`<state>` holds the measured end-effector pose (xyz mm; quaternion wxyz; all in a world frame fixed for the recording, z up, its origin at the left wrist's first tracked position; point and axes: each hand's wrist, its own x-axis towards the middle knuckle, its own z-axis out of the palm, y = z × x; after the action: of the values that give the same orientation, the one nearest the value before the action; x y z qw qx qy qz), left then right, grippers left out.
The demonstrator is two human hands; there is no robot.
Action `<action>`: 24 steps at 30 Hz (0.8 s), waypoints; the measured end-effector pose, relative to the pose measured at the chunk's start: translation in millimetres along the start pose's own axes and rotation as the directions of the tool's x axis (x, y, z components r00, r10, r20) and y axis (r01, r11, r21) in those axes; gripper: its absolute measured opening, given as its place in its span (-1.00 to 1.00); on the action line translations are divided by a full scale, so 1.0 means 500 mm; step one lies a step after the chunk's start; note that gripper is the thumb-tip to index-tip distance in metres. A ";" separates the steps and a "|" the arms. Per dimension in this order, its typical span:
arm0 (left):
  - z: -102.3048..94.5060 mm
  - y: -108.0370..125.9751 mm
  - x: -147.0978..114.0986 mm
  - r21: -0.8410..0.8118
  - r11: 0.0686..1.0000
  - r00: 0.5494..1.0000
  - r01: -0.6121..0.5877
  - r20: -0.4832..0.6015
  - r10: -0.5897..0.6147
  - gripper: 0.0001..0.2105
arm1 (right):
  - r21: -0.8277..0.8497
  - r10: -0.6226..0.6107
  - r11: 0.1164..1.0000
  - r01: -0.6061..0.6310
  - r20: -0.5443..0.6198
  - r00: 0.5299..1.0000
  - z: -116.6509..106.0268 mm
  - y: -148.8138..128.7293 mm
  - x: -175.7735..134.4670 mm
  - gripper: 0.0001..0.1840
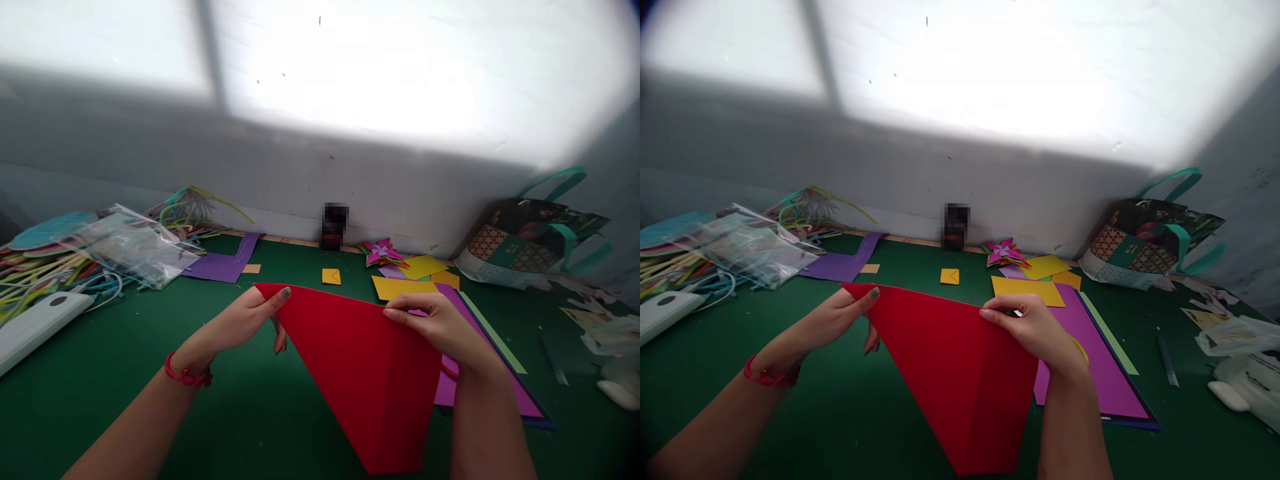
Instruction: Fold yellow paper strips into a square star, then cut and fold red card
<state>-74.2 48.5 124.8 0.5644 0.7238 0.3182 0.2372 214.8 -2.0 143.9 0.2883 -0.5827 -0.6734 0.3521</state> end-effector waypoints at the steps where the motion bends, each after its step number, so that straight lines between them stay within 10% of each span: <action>1: -0.001 0.001 0.001 0.003 1.000 1.000 -0.015 0.004 0.015 -0.41 | 0.008 0.006 1.000 -0.006 -0.004 1.000 -0.001 0.001 -0.001 -0.67; 24: 0.008 0.002 -0.008 0.054 0.996 0.997 0.077 0.022 -0.078 -0.57 | 0.001 -0.017 1.000 0.017 -0.007 1.000 -0.002 -0.002 -0.005 -0.70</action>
<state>-73.9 42.9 125.0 0.5575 0.7284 0.3454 0.1981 215.4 -4.5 145.6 0.2940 -0.5779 -0.6771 0.3481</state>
